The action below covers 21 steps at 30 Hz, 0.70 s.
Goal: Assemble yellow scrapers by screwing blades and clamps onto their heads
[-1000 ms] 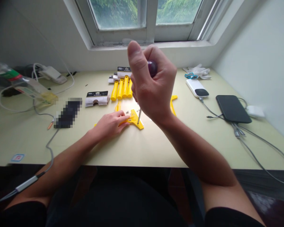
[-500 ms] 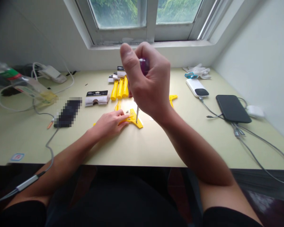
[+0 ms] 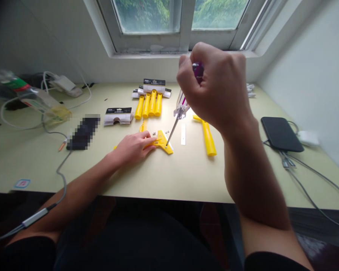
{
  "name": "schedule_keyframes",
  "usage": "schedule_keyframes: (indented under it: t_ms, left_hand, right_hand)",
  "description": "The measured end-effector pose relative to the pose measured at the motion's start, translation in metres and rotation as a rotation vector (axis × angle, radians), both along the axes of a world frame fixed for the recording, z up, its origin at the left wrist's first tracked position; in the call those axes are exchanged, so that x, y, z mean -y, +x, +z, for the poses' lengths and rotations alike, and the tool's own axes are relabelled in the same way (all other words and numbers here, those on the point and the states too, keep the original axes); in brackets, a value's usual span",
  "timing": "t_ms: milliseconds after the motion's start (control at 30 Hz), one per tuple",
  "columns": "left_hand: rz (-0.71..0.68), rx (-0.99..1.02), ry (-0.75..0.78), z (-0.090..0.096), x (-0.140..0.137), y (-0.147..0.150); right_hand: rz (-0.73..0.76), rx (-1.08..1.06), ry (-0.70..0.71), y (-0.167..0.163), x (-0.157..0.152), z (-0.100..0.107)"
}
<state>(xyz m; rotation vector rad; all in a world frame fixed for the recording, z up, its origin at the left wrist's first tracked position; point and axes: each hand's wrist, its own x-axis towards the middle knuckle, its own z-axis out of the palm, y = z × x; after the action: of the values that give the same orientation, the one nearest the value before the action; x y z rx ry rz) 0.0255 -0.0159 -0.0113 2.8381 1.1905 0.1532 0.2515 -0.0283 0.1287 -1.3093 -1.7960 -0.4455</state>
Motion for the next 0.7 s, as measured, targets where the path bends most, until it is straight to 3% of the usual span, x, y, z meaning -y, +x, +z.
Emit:
schedule_keyframes:
  t_ms: [367,700]
  left_hand:
    - [0.007,-0.003,-0.009,0.0008,0.0005,0.0009]
    - [0.0,0.007,-0.002,-0.001,-0.0003,0.0001]
  right_hand:
    - [0.041,0.016,0.017,0.0006,-0.0032,-0.0045]
    - [-0.04,0.027,-0.009,-0.0001,-0.004,-0.0038]
